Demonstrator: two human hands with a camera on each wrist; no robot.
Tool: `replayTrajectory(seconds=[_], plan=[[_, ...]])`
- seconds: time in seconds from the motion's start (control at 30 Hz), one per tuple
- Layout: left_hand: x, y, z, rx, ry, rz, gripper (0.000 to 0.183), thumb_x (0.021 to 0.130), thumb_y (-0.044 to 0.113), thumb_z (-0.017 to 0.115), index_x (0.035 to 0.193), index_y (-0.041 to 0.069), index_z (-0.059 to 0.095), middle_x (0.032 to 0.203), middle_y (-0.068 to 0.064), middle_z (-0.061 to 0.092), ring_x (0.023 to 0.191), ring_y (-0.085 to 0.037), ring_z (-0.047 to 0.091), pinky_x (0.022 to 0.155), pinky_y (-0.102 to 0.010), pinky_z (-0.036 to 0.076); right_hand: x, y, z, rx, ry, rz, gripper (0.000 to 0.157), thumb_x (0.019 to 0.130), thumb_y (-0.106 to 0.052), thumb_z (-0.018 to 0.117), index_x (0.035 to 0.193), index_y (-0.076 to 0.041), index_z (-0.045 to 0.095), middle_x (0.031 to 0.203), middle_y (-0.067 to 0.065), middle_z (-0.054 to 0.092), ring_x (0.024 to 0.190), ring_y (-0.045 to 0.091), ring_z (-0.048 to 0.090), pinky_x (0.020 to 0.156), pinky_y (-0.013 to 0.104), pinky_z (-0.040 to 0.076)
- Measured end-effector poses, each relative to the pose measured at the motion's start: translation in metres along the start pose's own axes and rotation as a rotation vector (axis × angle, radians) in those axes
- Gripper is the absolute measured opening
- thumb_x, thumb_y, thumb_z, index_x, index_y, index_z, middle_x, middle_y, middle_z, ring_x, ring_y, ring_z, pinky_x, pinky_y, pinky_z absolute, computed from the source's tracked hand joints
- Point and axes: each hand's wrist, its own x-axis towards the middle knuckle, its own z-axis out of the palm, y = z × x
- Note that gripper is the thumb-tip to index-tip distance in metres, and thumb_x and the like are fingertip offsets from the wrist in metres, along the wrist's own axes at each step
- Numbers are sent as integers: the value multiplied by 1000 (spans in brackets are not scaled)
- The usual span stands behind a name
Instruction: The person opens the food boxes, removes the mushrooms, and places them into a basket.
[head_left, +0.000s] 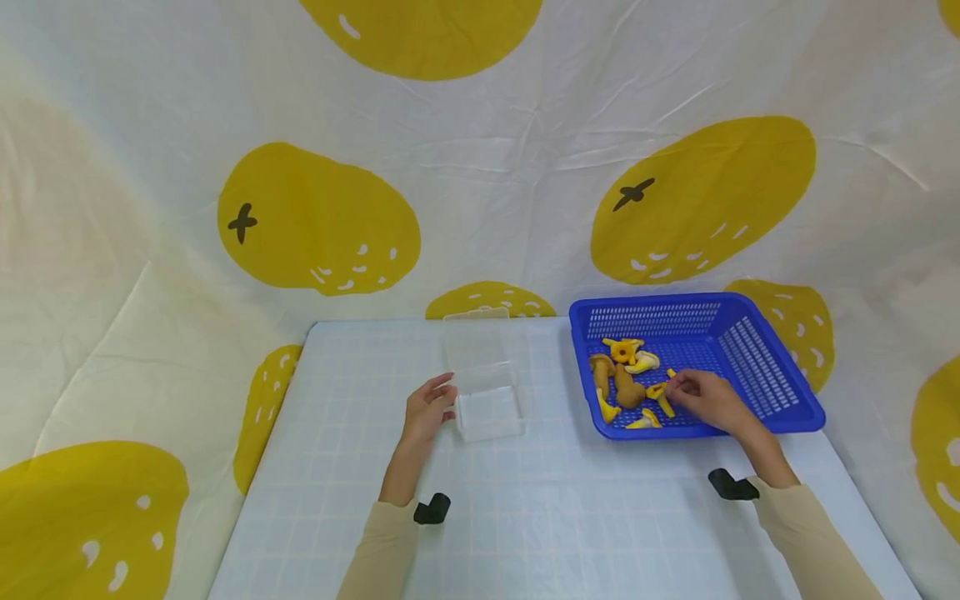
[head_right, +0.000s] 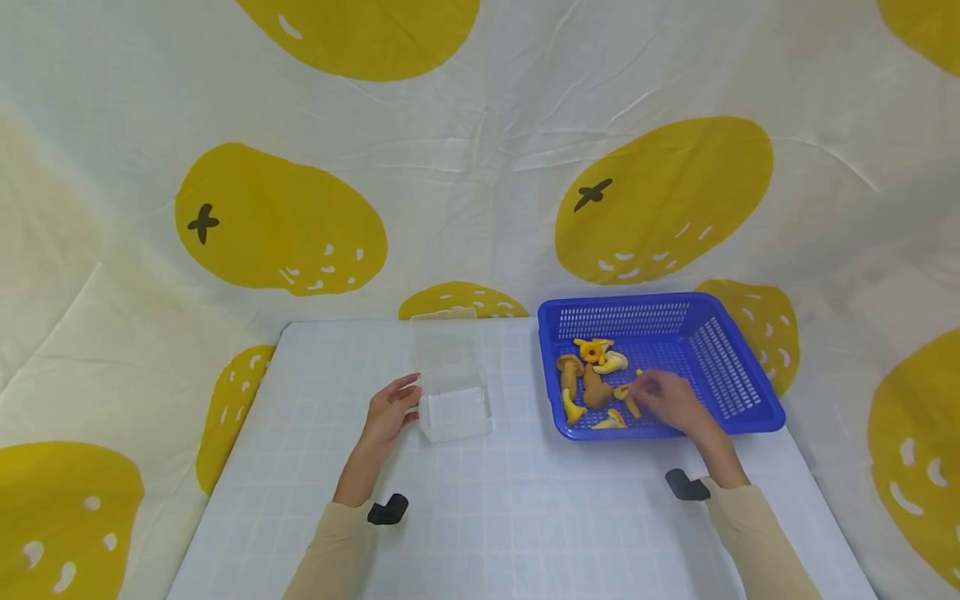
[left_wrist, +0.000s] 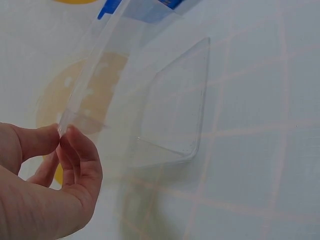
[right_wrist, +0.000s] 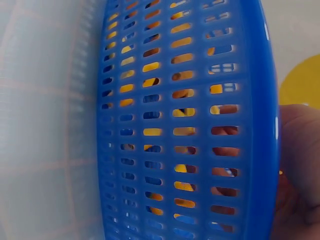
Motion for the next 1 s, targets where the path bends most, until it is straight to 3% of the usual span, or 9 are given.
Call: replayTrajectory(seconds=[0.27, 0.4, 0.53, 0.67, 0.8, 1.0], plan=[[0, 1, 0, 4, 2, 5, 40, 98, 0, 65, 138, -2, 61, 106, -8, 66, 86, -19, 58, 62, -22, 52, -1, -4, -1, 0, 124, -6, 19, 104, -14, 63, 107, 4, 67, 99, 18, 70, 95, 39, 68, 85, 53, 57], [0, 0, -1, 14, 10, -3, 40, 98, 1, 66, 138, -1, 61, 107, -9, 66, 86, -19, 58, 62, -21, 52, 0, -3, -1, -9, 182, -5, 21, 104, -18, 64, 107, 3, 67, 100, 17, 70, 93, 36, 68, 79, 36, 59], [0, -1, -2, 15, 17, 3, 40, 98, 2, 66, 138, -2, 61, 107, -9, 67, 86, -18, 58, 61, -21, 52, 0, -3, -1, -1, 236, -23, 20, 103, -18, 65, 107, 1, 67, 99, 17, 70, 90, 35, 67, 71, 16, 52], [-2, -3, -2, 20, 23, 20, 40, 98, 3, 67, 137, -2, 62, 105, -9, 67, 83, -16, 58, 61, -22, 52, -2, -5, -3, 5, 294, -56, 17, 102, -16, 66, 107, 1, 67, 99, 18, 70, 92, 37, 67, 72, 7, 45], [-4, -3, -3, 81, 21, 74, 38, 98, 5, 69, 134, -3, 63, 106, -11, 69, 84, -18, 61, 62, -22, 54, -3, -6, -6, 2, 364, -89, 15, 102, -13, 67, 108, 1, 66, 101, 19, 70, 93, 38, 66, 75, 1, 39], [-7, 1, -10, 318, 80, 233, 29, 100, 20, 70, 122, 1, 72, 103, -12, 72, 88, -28, 69, 68, -20, 54, -3, -7, -9, -44, 478, -177, 13, 99, -9, 70, 107, 1, 66, 99, 17, 69, 94, 34, 64, 83, 2, 38]])
